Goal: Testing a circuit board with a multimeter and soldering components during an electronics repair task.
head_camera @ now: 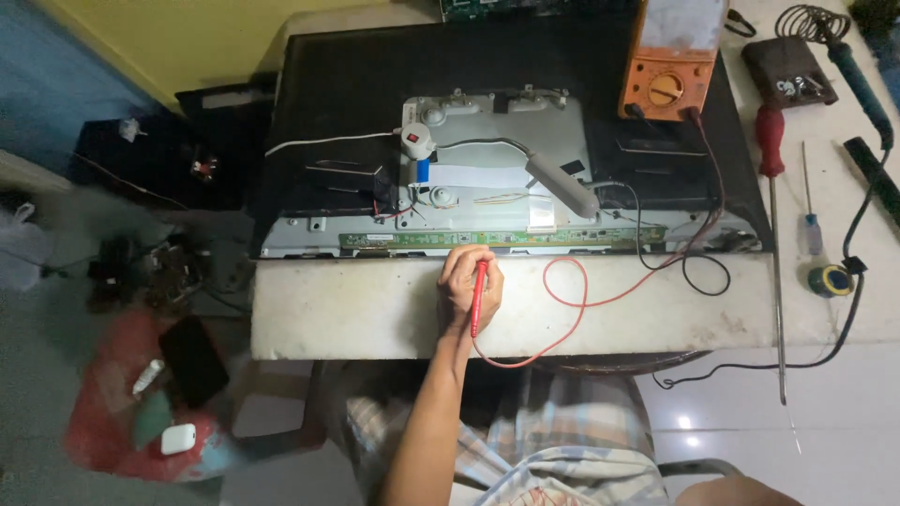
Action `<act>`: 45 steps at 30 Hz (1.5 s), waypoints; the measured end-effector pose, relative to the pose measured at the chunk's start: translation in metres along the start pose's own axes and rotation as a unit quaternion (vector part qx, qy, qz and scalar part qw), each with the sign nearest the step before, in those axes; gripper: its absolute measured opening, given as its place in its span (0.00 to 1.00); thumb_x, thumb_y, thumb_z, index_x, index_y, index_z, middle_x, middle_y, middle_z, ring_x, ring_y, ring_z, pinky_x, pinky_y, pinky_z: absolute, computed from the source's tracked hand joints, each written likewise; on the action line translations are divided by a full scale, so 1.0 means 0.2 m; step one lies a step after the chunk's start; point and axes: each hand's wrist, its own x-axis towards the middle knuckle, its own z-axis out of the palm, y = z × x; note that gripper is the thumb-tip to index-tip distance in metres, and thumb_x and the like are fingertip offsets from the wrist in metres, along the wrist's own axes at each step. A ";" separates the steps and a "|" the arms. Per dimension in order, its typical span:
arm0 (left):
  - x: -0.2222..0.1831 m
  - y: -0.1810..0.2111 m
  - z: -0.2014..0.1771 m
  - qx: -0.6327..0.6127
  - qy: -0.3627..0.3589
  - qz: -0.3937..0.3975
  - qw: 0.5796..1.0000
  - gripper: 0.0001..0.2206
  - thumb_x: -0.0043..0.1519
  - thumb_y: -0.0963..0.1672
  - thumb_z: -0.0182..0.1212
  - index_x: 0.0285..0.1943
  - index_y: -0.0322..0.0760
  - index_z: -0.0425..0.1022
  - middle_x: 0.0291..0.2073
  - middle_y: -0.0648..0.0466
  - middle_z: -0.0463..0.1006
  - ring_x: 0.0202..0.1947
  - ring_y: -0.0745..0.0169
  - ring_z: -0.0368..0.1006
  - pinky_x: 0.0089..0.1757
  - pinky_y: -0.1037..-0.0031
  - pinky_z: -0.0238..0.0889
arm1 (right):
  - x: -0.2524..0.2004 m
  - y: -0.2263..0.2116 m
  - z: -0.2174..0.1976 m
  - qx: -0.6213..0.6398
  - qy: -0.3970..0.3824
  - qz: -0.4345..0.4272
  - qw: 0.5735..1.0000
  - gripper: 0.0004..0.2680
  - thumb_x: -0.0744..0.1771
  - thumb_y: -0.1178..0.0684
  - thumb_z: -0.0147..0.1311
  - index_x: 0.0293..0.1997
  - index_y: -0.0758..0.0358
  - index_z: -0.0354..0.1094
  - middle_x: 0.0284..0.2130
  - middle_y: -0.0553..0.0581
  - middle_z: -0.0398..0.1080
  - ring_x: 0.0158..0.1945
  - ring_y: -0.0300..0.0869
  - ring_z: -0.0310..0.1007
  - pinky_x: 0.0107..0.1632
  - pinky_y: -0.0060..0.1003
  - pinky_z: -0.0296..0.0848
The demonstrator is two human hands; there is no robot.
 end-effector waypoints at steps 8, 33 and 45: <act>0.04 -0.02 -0.21 0.054 -0.018 0.010 0.998 0.04 0.62 0.38 0.61 0.43 0.31 0.78 0.42 0.45 0.80 0.43 0.53 0.79 0.46 0.71 0.77 | 0.06 0.14 0.03 0.090 0.024 0.063 0.994 0.09 0.62 0.51 0.57 0.19 0.50 0.78 0.21 0.42 0.75 0.27 0.36 0.76 0.36 0.31 0.75; 0.31 -0.75 -1.12 0.290 0.082 -0.169 0.938 0.24 0.74 0.52 0.40 0.62 0.27 0.72 0.51 0.32 0.79 0.52 0.34 0.75 0.50 0.57 0.64 | -0.32 1.33 0.00 -0.249 0.270 0.367 0.855 0.21 0.72 0.47 0.56 0.72 0.69 0.60 0.72 0.76 0.40 0.76 0.67 0.45 0.68 0.63 0.59; 0.26 -0.73 -1.01 0.283 0.162 -0.137 0.935 0.22 0.76 0.51 0.41 0.64 0.28 0.72 0.56 0.33 0.73 0.56 0.38 0.74 0.53 0.58 0.65 | -0.37 1.38 0.07 -0.311 0.246 0.424 0.814 0.18 0.78 0.51 0.55 0.79 0.67 0.61 0.77 0.66 0.33 0.81 0.65 0.49 0.58 0.67 0.73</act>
